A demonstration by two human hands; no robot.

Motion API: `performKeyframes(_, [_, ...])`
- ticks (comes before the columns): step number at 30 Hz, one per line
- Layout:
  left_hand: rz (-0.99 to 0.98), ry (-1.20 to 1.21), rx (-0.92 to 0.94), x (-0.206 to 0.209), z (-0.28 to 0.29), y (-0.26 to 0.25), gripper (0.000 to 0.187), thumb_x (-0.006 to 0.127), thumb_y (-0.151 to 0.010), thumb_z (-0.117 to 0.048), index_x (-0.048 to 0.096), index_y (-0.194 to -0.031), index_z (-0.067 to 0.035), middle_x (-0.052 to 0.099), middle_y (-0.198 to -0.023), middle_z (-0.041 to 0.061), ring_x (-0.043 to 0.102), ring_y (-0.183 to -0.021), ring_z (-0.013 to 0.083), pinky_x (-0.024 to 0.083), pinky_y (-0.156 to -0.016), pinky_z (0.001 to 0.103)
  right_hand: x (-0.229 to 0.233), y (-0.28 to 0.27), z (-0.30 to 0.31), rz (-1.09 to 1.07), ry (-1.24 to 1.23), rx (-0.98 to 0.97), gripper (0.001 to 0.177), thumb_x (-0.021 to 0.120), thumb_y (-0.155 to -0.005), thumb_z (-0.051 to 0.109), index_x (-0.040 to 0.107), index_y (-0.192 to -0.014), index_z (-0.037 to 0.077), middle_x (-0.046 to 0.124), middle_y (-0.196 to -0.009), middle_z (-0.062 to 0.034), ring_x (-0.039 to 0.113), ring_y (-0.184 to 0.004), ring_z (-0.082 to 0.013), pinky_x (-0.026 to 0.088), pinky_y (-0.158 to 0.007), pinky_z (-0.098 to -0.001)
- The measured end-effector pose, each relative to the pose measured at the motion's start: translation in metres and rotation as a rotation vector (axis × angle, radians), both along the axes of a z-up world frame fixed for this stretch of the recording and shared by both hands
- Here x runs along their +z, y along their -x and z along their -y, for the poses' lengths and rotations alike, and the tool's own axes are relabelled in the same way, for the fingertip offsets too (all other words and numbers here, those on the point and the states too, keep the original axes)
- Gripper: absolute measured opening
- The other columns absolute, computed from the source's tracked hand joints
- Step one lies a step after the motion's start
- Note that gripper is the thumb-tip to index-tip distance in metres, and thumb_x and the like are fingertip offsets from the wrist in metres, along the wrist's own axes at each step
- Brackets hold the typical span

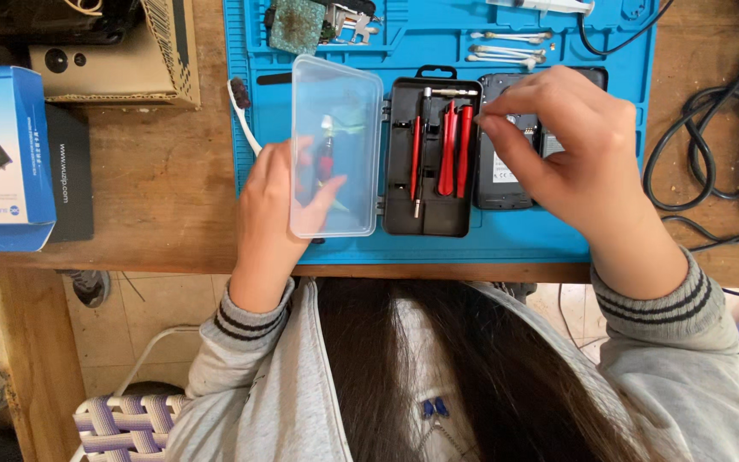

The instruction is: The person disassembles a smartphone, removes the battery, and organizes small parts and tools into a plastic case. They then reassemble the phone by inserting the battery and closing the back cover.

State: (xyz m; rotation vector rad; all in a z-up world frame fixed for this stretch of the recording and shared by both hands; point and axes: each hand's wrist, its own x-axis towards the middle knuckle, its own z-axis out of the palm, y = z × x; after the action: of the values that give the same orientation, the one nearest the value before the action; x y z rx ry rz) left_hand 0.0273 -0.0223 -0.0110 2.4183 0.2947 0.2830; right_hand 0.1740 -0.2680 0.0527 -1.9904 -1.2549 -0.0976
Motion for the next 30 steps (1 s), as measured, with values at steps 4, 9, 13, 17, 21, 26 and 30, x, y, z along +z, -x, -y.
performKeyframes(4, [-0.406,-0.258,0.129,-0.011,-0.001,-0.009,0.064,0.070,-0.082,-0.057,0.044,-0.125,-0.017,0.068,-0.084,0.002,0.065,-0.072,0.0429,0.046,-0.051,0.057,-0.005,-0.003,0.005,0.005,-0.003,0.004,0.005,0.066,-0.102,-0.011,0.062,-0.100,-0.008,0.066,-0.093,-0.0184,0.061,-0.085,-0.0326,0.046,-0.078,-0.0403])
performKeyframes(9, [-0.201,-0.154,0.014,-0.019,-0.002,-0.013,0.023,0.061,-0.087,-0.028,0.064,-0.104,-0.012,0.068,-0.067,0.004,0.064,-0.067,0.0404,0.047,-0.067,0.053,-0.009,-0.006,0.006,0.022,0.052,0.031,0.002,0.064,-0.102,-0.007,0.063,-0.101,-0.007,0.061,-0.085,-0.0170,0.057,-0.076,-0.0306,0.043,-0.068,-0.0384])
performKeyframes(13, [0.024,0.019,0.061,0.014,-0.035,-0.004,0.021,0.072,-0.090,-0.007,0.063,-0.109,-0.002,0.056,-0.067,0.004,0.050,-0.051,0.0098,0.043,-0.052,0.027,-0.011,-0.009,0.012,0.026,0.066,0.028,0.003,0.065,-0.102,-0.004,0.063,-0.103,-0.005,0.063,-0.087,-0.0156,0.059,-0.077,-0.0304,0.044,-0.068,-0.0383])
performKeyframes(17, [0.223,0.141,0.133,0.058,-0.039,0.003,0.024,0.067,-0.097,0.012,0.057,-0.118,0.010,0.065,-0.089,0.016,0.061,-0.070,0.0163,0.052,-0.061,0.024,-0.007,-0.013,0.009,0.016,0.094,0.063,0.004,0.065,-0.102,-0.001,0.062,-0.104,-0.003,0.064,-0.088,-0.0130,0.061,-0.077,-0.0274,0.046,-0.067,-0.0369])
performKeyframes(21, [-0.084,0.492,-0.014,0.077,0.017,-0.018,0.043,0.075,-0.083,-0.005,0.056,-0.120,0.003,0.071,-0.092,0.014,0.073,-0.074,0.0156,0.067,-0.060,0.023,0.000,-0.022,-0.015,-0.174,0.002,0.245,0.026,0.065,-0.100,-0.004,0.055,-0.125,-0.006,0.056,-0.111,-0.0218,0.065,-0.087,-0.0252,0.055,-0.071,-0.0319])
performKeyframes(26, [0.053,0.216,-0.165,0.010,0.050,-0.041,0.035,0.079,-0.082,-0.020,0.062,-0.109,-0.004,0.068,-0.081,0.004,0.060,-0.051,0.0107,0.052,-0.057,0.027,-0.030,-0.054,-0.040,-0.175,0.124,0.413,0.028,0.067,-0.096,0.001,0.060,-0.123,-0.002,0.065,-0.105,-0.0134,0.059,-0.094,-0.0289,0.048,-0.080,-0.0412])
performKeyframes(30, [0.150,-0.024,-0.164,0.004,0.054,-0.042,0.030,0.072,-0.087,-0.003,0.062,-0.114,-0.003,0.062,-0.086,0.001,0.051,-0.058,0.0153,0.048,-0.060,0.035,-0.067,-0.063,-0.052,-0.068,0.172,0.484,0.021,0.073,-0.088,0.003,0.066,-0.108,0.002,0.062,-0.096,-0.0132,0.055,-0.089,-0.0331,0.045,-0.075,-0.0457])
